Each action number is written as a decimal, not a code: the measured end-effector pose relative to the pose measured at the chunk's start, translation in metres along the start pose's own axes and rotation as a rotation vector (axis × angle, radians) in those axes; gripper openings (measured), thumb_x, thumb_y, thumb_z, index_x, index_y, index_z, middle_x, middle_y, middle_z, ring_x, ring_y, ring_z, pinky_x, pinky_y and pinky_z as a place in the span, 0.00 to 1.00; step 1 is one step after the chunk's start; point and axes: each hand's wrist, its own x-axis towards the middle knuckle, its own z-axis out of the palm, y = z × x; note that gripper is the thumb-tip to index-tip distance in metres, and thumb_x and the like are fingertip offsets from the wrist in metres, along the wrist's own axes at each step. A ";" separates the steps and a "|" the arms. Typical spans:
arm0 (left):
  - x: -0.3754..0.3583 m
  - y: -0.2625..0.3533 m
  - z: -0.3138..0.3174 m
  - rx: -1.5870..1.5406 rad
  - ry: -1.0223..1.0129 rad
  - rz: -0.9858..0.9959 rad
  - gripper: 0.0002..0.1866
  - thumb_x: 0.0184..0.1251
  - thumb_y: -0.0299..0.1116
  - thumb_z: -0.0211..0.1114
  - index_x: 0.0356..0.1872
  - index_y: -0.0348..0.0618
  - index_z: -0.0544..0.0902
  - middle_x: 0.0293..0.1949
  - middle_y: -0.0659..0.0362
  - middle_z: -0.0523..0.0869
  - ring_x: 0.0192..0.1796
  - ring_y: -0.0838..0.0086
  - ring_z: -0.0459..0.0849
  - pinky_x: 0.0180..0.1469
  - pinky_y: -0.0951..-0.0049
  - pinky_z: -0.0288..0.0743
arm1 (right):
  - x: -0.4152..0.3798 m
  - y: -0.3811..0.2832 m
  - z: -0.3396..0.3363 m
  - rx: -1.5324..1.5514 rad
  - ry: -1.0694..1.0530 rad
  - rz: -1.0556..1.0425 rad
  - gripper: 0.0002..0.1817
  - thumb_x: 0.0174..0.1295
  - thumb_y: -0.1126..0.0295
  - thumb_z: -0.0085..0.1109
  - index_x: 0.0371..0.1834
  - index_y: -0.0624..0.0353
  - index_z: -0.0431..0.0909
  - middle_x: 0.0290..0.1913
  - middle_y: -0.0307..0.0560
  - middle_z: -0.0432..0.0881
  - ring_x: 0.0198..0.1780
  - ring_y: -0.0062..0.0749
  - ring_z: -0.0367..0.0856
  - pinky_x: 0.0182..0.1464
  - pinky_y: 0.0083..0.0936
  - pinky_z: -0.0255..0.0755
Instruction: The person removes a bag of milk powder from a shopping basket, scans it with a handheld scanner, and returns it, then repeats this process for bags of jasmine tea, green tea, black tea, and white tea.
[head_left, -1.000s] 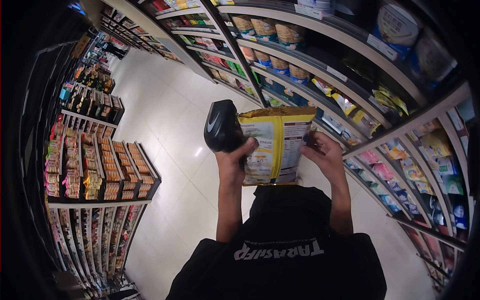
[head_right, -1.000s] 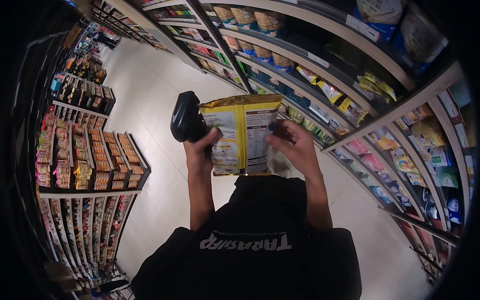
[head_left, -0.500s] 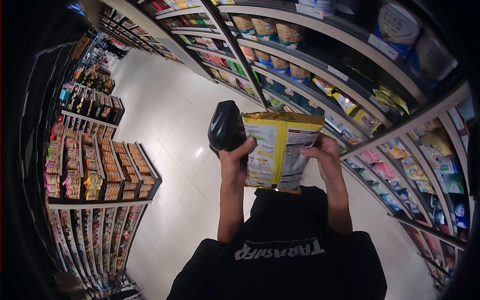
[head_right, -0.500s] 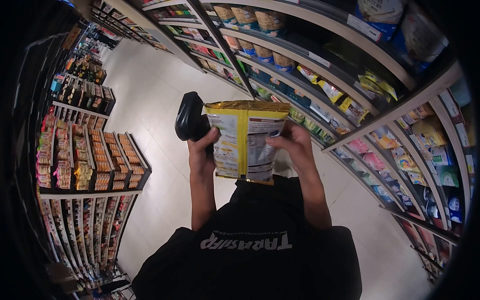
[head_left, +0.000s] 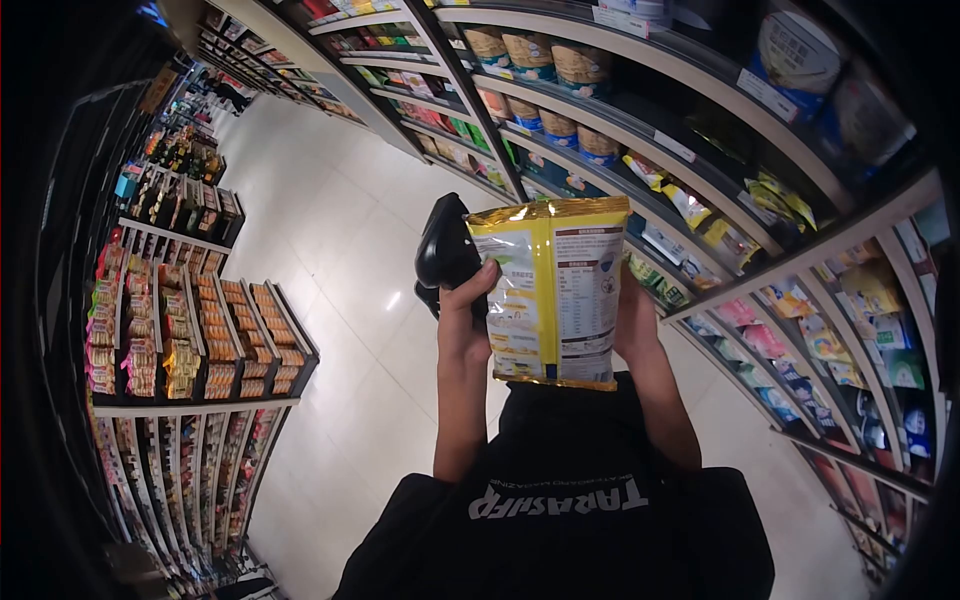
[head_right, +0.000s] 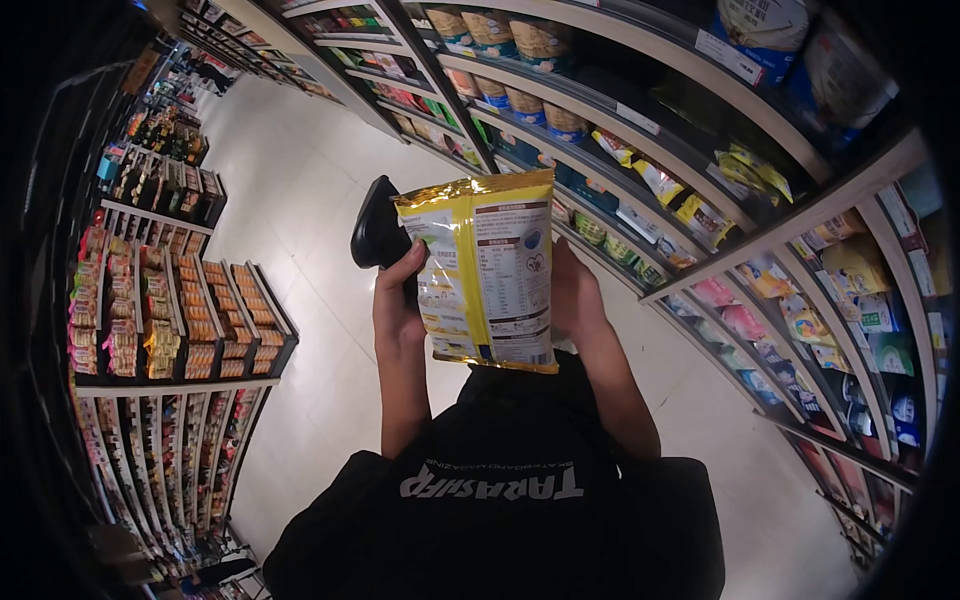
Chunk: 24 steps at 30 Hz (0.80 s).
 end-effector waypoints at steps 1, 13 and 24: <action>0.000 -0.001 0.001 -0.023 -0.004 -0.021 0.22 0.61 0.23 0.71 0.57 0.35 0.79 0.47 0.53 0.87 0.46 0.67 0.88 0.52 0.64 0.83 | -0.003 0.004 0.015 0.059 -0.018 0.031 0.22 0.79 0.63 0.46 0.68 0.64 0.69 0.61 0.49 0.80 0.57 0.33 0.81 0.60 0.29 0.74; 0.025 -0.033 0.007 0.547 0.222 0.354 0.13 0.61 0.26 0.72 0.45 0.36 0.84 0.39 0.60 0.86 0.39 0.76 0.82 0.45 0.71 0.75 | -0.006 0.040 -0.011 0.002 0.104 -0.102 0.22 0.78 0.55 0.41 0.61 0.61 0.74 0.49 0.51 0.84 0.43 0.34 0.87 0.46 0.31 0.85; -0.010 -0.033 -0.022 1.035 0.051 0.286 0.19 0.58 0.28 0.76 0.50 0.35 0.84 0.40 0.57 0.91 0.41 0.76 0.87 0.44 0.73 0.78 | 0.009 0.037 -0.060 0.094 0.071 -0.293 0.28 0.78 0.50 0.36 0.68 0.59 0.71 0.58 0.49 0.81 0.54 0.34 0.84 0.56 0.32 0.81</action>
